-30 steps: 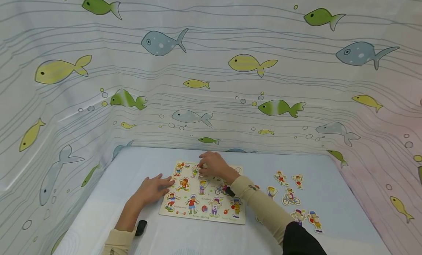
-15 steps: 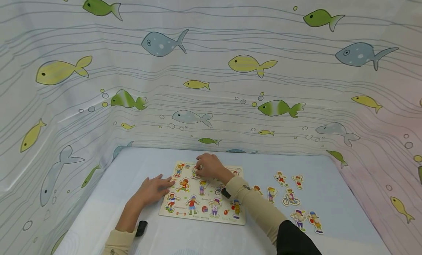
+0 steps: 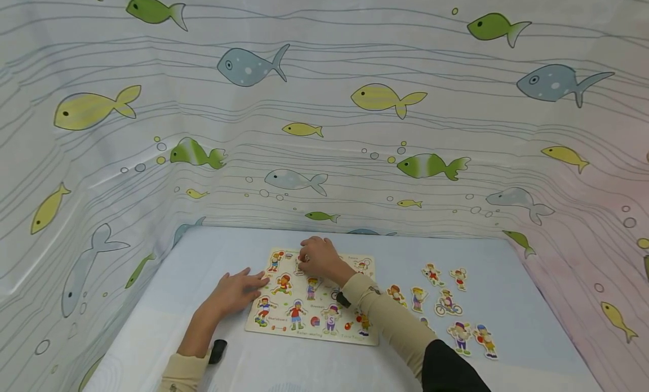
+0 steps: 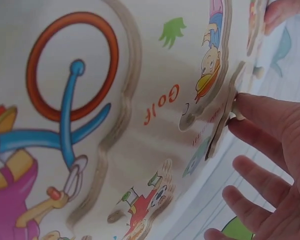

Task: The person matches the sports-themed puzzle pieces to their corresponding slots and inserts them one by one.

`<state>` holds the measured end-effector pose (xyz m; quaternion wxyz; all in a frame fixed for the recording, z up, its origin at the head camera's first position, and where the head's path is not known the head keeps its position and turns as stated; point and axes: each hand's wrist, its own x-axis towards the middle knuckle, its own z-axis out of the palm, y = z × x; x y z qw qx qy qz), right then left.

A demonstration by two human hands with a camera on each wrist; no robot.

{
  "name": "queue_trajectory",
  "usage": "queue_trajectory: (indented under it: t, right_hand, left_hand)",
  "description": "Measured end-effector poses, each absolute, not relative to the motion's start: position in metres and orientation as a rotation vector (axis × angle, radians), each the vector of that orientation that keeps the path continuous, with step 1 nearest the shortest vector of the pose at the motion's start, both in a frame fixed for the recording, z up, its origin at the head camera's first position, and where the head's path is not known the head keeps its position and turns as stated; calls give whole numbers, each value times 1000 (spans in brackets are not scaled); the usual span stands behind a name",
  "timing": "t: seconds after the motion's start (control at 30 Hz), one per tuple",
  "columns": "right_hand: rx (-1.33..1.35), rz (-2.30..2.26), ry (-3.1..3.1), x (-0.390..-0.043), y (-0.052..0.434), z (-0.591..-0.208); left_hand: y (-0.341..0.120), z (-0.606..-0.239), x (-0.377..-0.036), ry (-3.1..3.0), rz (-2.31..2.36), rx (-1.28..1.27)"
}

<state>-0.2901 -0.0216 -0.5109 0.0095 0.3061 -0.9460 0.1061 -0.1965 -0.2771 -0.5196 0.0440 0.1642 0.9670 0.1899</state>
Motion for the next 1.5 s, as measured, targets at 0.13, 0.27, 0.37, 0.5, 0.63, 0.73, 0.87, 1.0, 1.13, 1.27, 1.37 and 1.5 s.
queue_trajectory:
  t: [0.13, 0.27, 0.37, 0.5, 0.63, 0.73, 0.87, 1.0, 1.13, 1.27, 1.37, 1.5]
  right_hand:
    - [917, 322, -2970, -288, -24, -510]
    - [888, 305, -2977, -287, -27, -509]
    - [873, 297, -2987, -286, -28, -510]
    - [876, 286, -2987, -287, -28, -511]
    - [882, 269, -2981, -288, -28, -511]
    - [885, 278, -2991, -289, -27, -511]
    - [896, 282, -2989, -288, -25, -510]
    - [921, 286, -2948, -286, -22, -509]
    - [949, 314, -2899, -284, -19, -509]
    - [960, 326, -2890, -282, -15, -507]
    - [958, 321, -2905, -280, -11, -504]
    - [952, 258, -2904, -282, -7, -499]
  left_hand:
    - [-277, -520, -197, 2963, 577, 513]
    - [-277, -519, -196, 2960, 586, 511]
    - [-276, -518, -196, 2952, 589, 503]
    - [-276, -517, -196, 2959, 579, 513]
    - [-276, -517, -196, 2965, 580, 519]
    - [-276, -517, -196, 2963, 577, 520]
    - [-275, -517, -197, 2962, 579, 508]
    - [-274, -516, -196, 2966, 582, 495]
    - [-274, -516, -196, 2975, 562, 489]
    - [-274, -517, -197, 2973, 558, 489]
    - [-274, -517, -196, 2970, 566, 488]
    - [-275, -517, -196, 2973, 561, 490]
